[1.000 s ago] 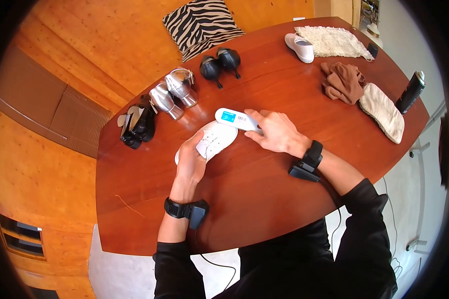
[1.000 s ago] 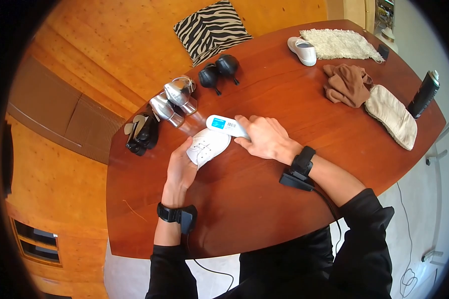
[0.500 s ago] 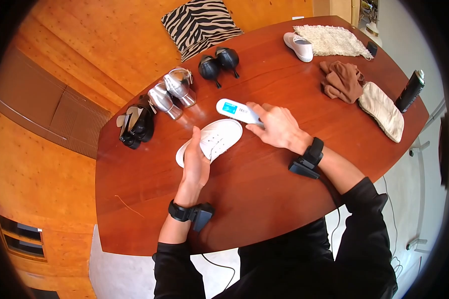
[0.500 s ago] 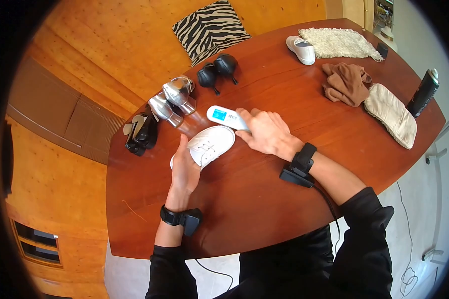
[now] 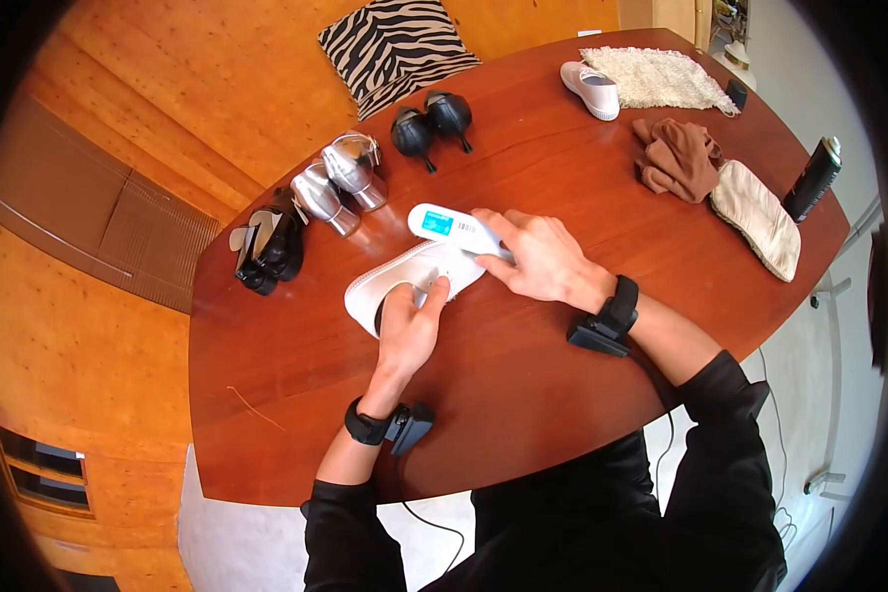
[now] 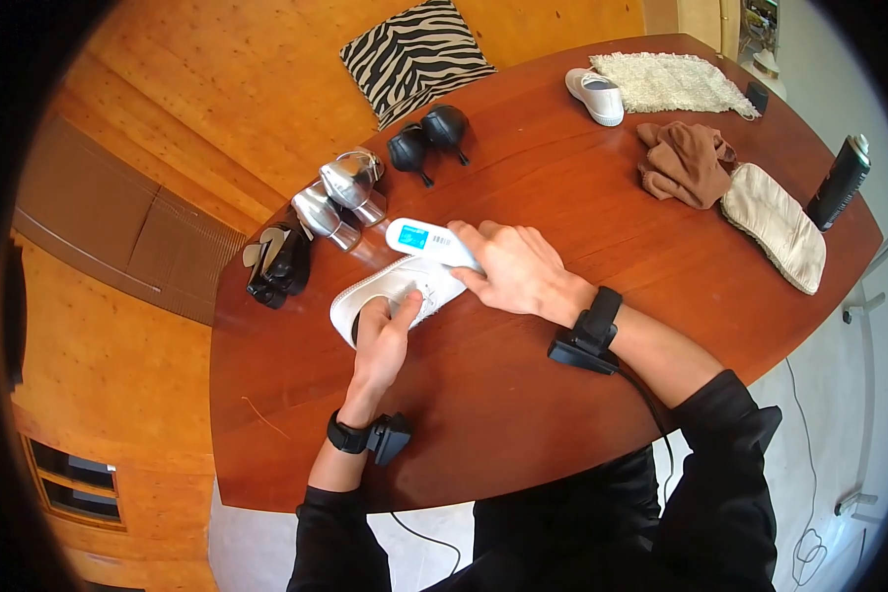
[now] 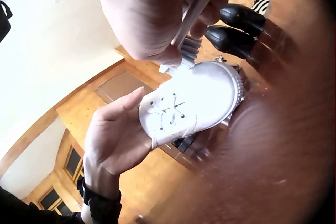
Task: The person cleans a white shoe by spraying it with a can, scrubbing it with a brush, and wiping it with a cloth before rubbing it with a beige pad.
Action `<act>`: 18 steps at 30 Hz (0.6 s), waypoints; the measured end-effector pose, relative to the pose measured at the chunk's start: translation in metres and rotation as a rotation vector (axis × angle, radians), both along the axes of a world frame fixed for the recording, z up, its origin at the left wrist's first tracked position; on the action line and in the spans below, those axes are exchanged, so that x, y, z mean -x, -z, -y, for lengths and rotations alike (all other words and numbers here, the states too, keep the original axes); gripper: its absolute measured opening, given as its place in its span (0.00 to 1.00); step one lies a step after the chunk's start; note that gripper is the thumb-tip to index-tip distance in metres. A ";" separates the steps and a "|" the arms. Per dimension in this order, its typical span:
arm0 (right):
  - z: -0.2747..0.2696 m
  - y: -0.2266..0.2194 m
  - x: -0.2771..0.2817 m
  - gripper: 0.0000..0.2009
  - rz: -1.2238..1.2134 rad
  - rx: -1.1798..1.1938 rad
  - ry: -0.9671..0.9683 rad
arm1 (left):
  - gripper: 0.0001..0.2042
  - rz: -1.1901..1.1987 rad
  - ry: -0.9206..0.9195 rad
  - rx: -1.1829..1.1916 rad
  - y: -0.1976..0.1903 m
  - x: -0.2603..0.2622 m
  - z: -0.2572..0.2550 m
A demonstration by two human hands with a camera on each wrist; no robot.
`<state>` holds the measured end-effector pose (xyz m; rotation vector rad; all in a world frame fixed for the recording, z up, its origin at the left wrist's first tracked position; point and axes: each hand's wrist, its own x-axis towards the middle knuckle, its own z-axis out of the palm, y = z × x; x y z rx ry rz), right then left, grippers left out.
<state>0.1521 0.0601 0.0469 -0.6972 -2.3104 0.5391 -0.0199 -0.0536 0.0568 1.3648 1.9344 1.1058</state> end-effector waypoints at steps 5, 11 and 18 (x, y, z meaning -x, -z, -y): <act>0.011 -0.010 0.001 0.24 0.009 0.004 -0.111 | 0.19 -0.027 0.021 -0.103 -0.006 -0.012 0.003; 0.003 -0.007 0.000 0.24 -0.012 -0.049 -0.050 | 0.21 -0.137 0.034 -0.061 -0.001 -0.009 0.003; -0.001 -0.012 -0.003 0.23 0.047 0.001 0.040 | 0.21 -0.229 0.037 0.005 -0.011 -0.018 0.006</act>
